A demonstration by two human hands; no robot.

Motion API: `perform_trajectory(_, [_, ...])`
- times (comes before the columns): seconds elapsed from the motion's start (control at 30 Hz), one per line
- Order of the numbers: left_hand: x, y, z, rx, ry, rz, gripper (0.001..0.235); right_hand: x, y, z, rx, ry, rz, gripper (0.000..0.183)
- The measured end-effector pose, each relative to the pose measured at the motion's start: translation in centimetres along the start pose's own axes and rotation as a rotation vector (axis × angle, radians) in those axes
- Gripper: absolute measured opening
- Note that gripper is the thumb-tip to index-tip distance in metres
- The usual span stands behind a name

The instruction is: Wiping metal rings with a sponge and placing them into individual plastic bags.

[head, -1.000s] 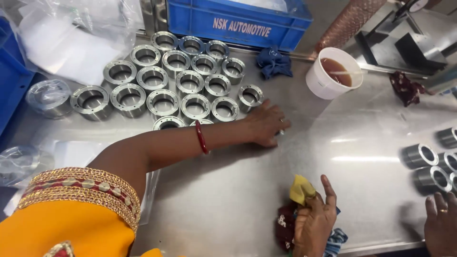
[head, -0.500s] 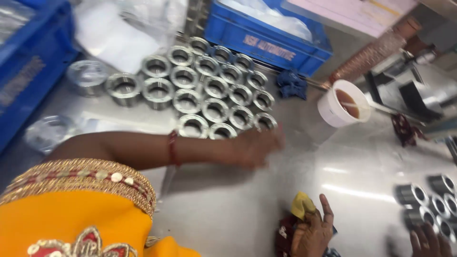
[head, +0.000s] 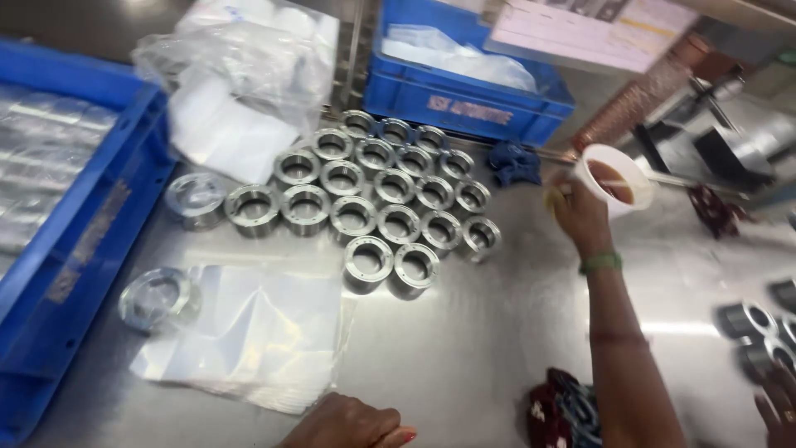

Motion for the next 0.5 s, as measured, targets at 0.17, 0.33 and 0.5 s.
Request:
perform_trajectory(0.17, [-0.8,-0.7,4.2,-0.044,0.035,-0.164,0.049,8.4,1.2,7.5,-0.019,0.034,-0.107,0.036])
perform_trajectory(0.33, [-1.0,-0.4,5.1,-0.004,0.138,-0.079,0.042,12.3,16.6,10.5,0.398,0.227,-0.504,0.068])
perform_trajectory(0.5, [-3.1,-0.7,4.6,0.035,0.098,-0.253,0.037,17.4,32.8,8.3,0.675,0.335,-0.869,0.090])
Point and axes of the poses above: each hand's wrist, its own y-axis away from the middle knuckle, its own z-axis out of the back of the hand, x = y × z, the point moved 5 cm from there along -y, towards the middle knuckle, and after that the axes turned 6 degrees about -y, right-handed, at the moved point
